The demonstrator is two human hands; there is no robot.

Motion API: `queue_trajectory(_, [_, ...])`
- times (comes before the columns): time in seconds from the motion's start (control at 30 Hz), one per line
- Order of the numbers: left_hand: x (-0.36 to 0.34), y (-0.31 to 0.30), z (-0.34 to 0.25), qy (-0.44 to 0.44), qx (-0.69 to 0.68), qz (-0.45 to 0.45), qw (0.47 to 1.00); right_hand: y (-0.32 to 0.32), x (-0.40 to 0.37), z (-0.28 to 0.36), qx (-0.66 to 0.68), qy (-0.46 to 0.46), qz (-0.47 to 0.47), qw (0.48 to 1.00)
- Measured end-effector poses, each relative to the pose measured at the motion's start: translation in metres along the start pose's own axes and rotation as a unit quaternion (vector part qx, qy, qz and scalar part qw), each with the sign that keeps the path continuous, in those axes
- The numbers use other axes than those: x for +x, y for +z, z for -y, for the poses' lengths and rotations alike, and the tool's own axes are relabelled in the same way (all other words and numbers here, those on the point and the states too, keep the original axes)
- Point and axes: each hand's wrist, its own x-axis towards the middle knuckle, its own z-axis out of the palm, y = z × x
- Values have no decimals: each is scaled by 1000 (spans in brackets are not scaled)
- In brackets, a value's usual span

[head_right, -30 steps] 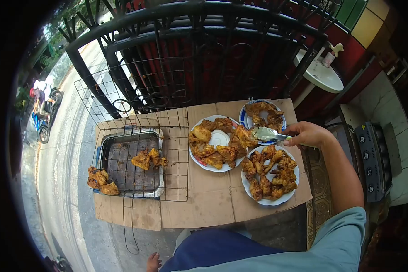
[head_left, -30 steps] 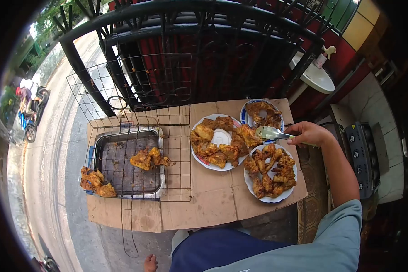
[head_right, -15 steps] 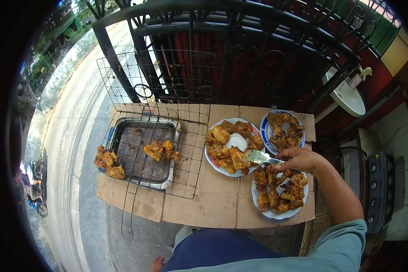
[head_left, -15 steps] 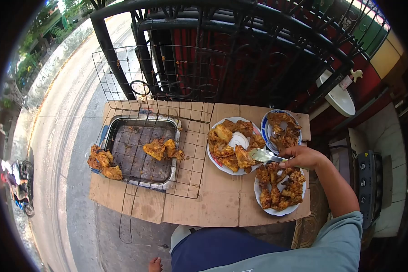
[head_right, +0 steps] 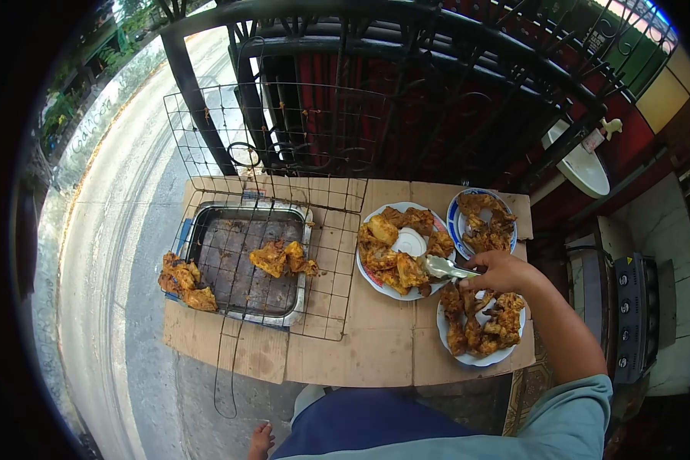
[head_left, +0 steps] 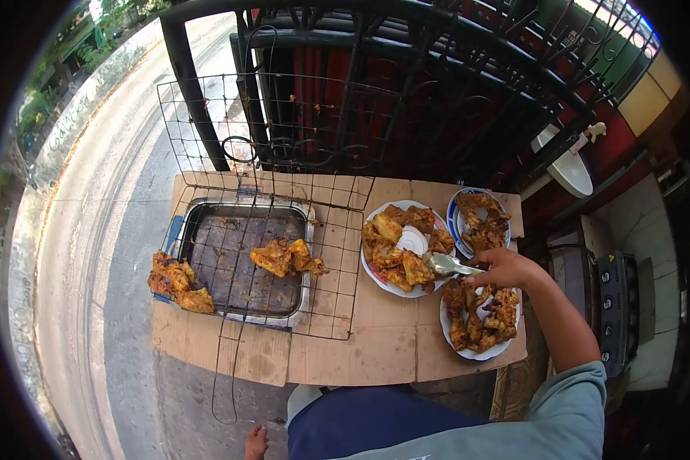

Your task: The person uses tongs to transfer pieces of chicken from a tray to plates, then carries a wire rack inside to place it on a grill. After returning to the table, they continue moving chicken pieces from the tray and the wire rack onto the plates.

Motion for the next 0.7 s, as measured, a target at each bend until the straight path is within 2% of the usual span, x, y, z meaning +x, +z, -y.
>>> queue_trajectory(0.1, [10,-12,-3,5,5,-3,1000,5,-7,5,-52,-24,-44,997])
queue_trajectory(0.17, [17,-20,-4,8,15,-5,1000,7,-25,10,-161,-84,-153,971])
queue_trajectory(0.2, [19,-24,-5,15,13,-1,1000,10,-35,16,-163,-81,-154,971])
queue_trajectory(0.27, [24,-31,-5,20,11,4,1000,23,-56,34,-164,-127,-255,945])
queue_trajectory(0.4, [32,-40,-12,24,13,-5,1000,59,-64,57,-248,-133,-271,921])
queue_trajectory(0.53, [45,-52,-9,47,-7,-5,999,64,-54,60,-227,-109,-243,937])
queue_trajectory(0.63, [39,-56,-14,34,10,-10,999,65,-54,56,-236,-127,-273,924])
queue_trajectory(0.7, [49,-58,-3,58,-13,-29,998,64,-64,81,-216,-126,-257,934])
